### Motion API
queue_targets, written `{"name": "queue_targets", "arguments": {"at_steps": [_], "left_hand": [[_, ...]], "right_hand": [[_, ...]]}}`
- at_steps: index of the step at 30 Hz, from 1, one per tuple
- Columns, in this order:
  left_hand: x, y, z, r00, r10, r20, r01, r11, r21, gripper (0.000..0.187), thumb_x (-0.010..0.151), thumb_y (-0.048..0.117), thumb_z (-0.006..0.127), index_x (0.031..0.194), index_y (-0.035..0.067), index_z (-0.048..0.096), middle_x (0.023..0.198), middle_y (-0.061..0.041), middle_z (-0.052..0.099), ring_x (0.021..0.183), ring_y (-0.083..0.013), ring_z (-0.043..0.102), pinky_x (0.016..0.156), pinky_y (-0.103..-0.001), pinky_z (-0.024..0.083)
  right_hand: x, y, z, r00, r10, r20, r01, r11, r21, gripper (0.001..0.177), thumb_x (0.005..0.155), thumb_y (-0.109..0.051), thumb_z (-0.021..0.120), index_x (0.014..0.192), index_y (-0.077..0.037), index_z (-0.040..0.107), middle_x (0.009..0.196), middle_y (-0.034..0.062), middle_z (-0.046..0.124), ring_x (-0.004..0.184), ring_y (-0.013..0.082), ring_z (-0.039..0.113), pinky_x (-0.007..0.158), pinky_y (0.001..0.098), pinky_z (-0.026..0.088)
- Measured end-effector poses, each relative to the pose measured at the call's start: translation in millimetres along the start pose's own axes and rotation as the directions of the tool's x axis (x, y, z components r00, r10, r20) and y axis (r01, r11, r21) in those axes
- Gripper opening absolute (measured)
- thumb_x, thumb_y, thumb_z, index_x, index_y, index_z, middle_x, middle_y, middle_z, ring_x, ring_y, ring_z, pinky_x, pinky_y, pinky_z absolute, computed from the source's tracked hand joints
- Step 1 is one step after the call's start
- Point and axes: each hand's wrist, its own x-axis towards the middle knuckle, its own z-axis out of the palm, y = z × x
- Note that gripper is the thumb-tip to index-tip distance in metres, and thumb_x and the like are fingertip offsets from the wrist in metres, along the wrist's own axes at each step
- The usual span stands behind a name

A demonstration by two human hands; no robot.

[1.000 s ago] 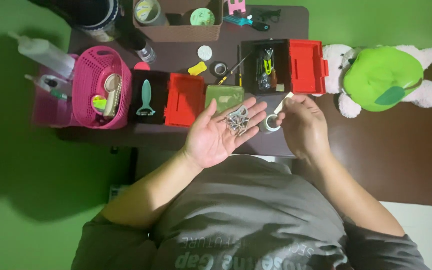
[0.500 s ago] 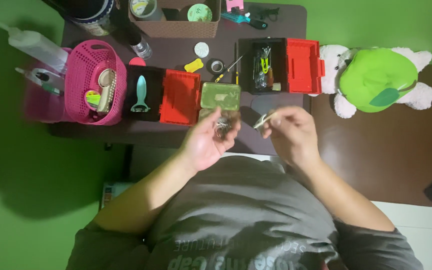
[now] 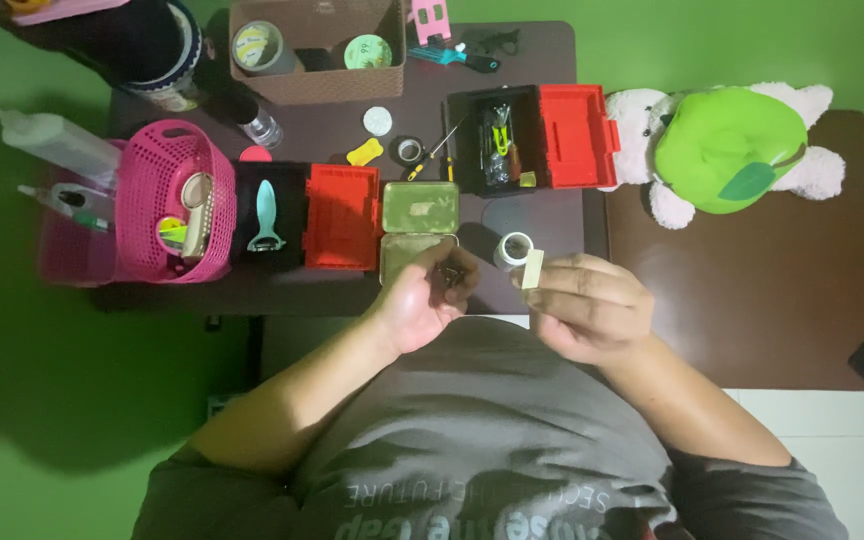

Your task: The person opens a green tin and removes small metal parts, then places them into a red toolbox. They open and close multiple red toolboxes, move a pink phone case and a yellow sponge, and handle a screwdriver and a roll of tape. The person closes the red toolbox at the end.

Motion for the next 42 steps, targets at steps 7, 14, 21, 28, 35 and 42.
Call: {"name": "queue_targets", "arguments": {"at_steps": [7, 14, 21, 28, 35, 42], "left_hand": [[4.8, 3.1, 2.1, 0.999, 0.005, -0.045, -0.005, 1.000, 0.005, 0.038, 0.101, 0.035, 0.040, 0.090, 0.006, 0.063, 0.075, -0.010, 0.062, 0.055, -0.0071, 0.052, 0.042, -0.015, 0.038], [8.4, 5.9, -11.7, 0.998, 0.034, -0.060, -0.042, 0.990, -0.136, 0.037, 0.100, 0.031, 0.041, 0.098, 0.002, 0.063, 0.102, -0.020, 0.067, 0.088, -0.0237, 0.068, 0.071, -0.029, 0.057], [-7.2, 12.4, -5.6, 0.995, 0.099, -0.013, -0.098, 0.960, -0.262, 0.042, 0.098, 0.026, 0.041, 0.123, -0.005, 0.056, 0.131, -0.025, 0.054, 0.118, -0.0335, 0.057, 0.094, -0.038, 0.053], [-17.6, 10.4, 4.0, 0.981, 0.176, 0.082, -0.133, 0.915, -0.380, 0.049, 0.099, 0.028, 0.043, 0.132, -0.008, 0.049, 0.137, -0.026, 0.048, 0.125, -0.0357, 0.050, 0.100, -0.042, 0.049], [-1.9, 4.4, -2.2, 0.977, 0.195, 0.085, -0.158, 0.933, -0.324, 0.052, 0.103, 0.036, 0.026, 0.130, -0.002, 0.050, 0.134, -0.023, 0.051, 0.124, -0.0334, 0.051, 0.101, -0.043, 0.047], [40.2, -23.4, -39.0, 0.998, 0.058, -0.002, -0.055, 0.940, -0.337, 0.033, 0.094, 0.038, 0.050, 0.102, 0.010, 0.065, 0.114, -0.018, 0.066, 0.107, -0.0302, 0.064, 0.092, -0.043, 0.053]], "right_hand": [[-10.6, 5.7, -5.9, 0.997, 0.067, -0.034, -0.066, 0.998, 0.022, 0.008, 0.075, 0.008, 0.063, 0.074, 0.002, 0.068, 0.077, 0.0216, 0.069, 0.053, 0.0305, 0.063, 0.047, 0.0383, 0.052], [-46.2, 66.2, 30.0, 0.631, 0.767, -0.113, -0.744, 0.640, 0.191, 0.002, 0.082, -0.002, 0.063, 0.082, -0.002, 0.065, 0.064, 0.0083, 0.055, 0.059, 0.0179, 0.051, 0.054, 0.0314, 0.042], [-74.1, 114.4, 67.2, 0.013, 0.998, 0.054, -0.996, 0.009, 0.087, 0.019, 0.078, -0.014, 0.065, 0.093, -0.002, 0.067, 0.075, 0.0164, 0.066, 0.061, 0.0201, 0.060, 0.051, 0.0344, 0.047], [-68.2, 142.0, 80.5, 0.199, 0.955, 0.218, -0.976, 0.174, 0.127, 0.035, 0.077, -0.012, 0.071, 0.111, -0.003, 0.065, 0.100, 0.0175, 0.069, 0.090, 0.0266, 0.068, 0.076, 0.0375, 0.054], [-24.4, 75.2, 35.9, 0.620, 0.773, 0.134, -0.765, 0.634, -0.112, 0.021, 0.082, -0.008, 0.066, 0.102, -0.009, 0.071, 0.084, 0.0113, 0.063, 0.079, 0.0252, 0.061, 0.075, 0.0368, 0.050], [-1.7, 37.6, 45.5, 0.822, 0.496, 0.279, -0.405, 0.854, -0.327, 0.021, 0.081, -0.016, 0.072, 0.067, -0.006, 0.060, 0.069, 0.0058, 0.051, 0.065, 0.0269, 0.050, 0.060, 0.0370, 0.046]]}}
